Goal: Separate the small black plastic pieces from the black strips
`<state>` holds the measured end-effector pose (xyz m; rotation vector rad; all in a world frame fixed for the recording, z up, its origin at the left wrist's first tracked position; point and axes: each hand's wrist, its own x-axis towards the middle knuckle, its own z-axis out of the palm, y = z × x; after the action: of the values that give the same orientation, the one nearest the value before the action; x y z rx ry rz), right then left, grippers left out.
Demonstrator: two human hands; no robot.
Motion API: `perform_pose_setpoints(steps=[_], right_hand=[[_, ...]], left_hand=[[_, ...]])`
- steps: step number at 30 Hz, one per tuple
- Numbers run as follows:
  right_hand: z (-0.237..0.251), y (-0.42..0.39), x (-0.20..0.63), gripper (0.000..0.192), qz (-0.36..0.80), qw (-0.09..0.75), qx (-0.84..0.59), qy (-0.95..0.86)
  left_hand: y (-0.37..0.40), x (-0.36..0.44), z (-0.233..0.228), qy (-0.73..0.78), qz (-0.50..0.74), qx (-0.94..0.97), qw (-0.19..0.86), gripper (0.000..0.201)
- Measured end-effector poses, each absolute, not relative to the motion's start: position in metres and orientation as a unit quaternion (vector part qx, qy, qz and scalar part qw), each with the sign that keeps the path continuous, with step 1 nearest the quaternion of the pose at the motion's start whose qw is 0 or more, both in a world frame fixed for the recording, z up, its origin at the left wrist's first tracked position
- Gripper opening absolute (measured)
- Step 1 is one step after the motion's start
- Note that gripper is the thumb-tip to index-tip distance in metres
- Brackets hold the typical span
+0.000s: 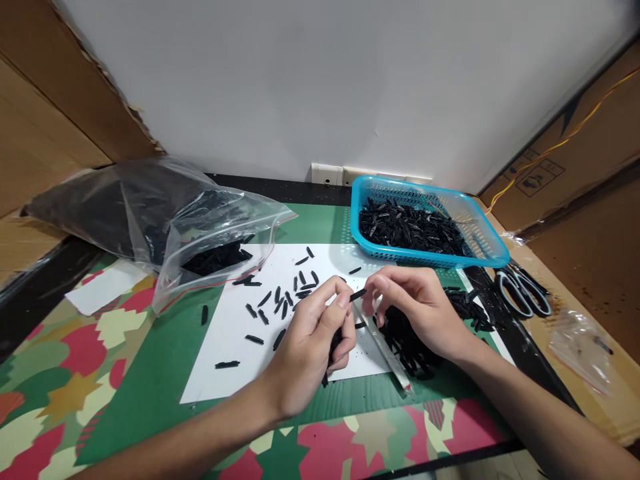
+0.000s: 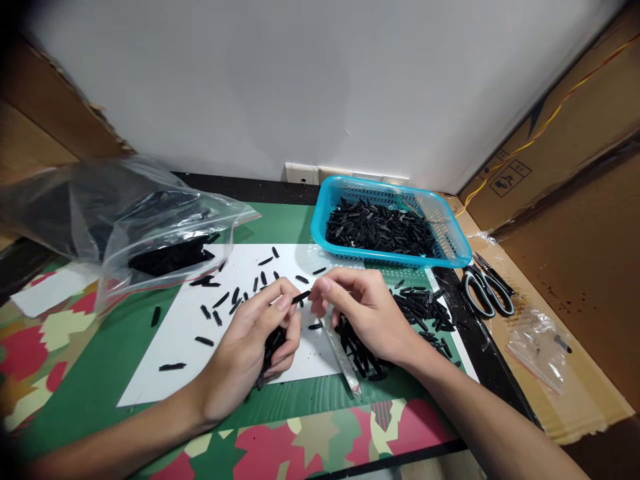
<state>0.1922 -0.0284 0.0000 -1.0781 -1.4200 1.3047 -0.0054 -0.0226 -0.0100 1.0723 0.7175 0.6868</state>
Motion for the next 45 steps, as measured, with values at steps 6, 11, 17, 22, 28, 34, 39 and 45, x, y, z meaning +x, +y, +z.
perform_pose_setpoints(steps=[6, 11, 17, 22, 28, 34, 39, 45], right_hand=[[0.000, -0.030, 0.194, 0.042, 0.522, 0.426, -0.443, -0.591], [0.001, -0.032, 0.194, 0.038, 0.533, 0.393, -0.434, -0.611], [0.001, -0.032, 0.194, 0.034, 0.545, 0.406, -0.428, -0.596], [0.002, -0.033, 0.193, 0.031, 0.509, 0.403, -0.433, -0.625], [0.007, -0.032, 0.210, 0.027, 0.250, 0.484, -0.453, -0.706], [0.010, -0.013, 0.253, 0.013, -0.110, 0.452, -0.529, -0.710], [0.008, -0.004, 0.264, 0.014, -0.150, 0.404, -0.616, -0.659], [0.013, -0.031, 0.204, 0.005, 0.138, 0.362, -0.412, -0.825]], left_hand=[[-0.023, -0.005, -0.013, 0.320, 0.314, 0.499, 0.742, 0.033], [-0.024, -0.006, -0.013, 0.315, 0.308, 0.504, 0.743, 0.032], [-0.023, -0.006, -0.011, 0.312, 0.309, 0.502, 0.745, 0.031], [-0.023, -0.006, -0.011, 0.312, 0.318, 0.494, 0.747, 0.031], [-0.023, -0.006, -0.010, 0.320, 0.328, 0.465, 0.758, 0.033], [-0.022, -0.005, -0.007, 0.325, 0.340, 0.459, 0.754, 0.039], [-0.021, -0.005, -0.005, 0.325, 0.335, 0.455, 0.759, 0.043], [-0.024, -0.003, -0.009, 0.346, 0.322, 0.468, 0.747, 0.041]])
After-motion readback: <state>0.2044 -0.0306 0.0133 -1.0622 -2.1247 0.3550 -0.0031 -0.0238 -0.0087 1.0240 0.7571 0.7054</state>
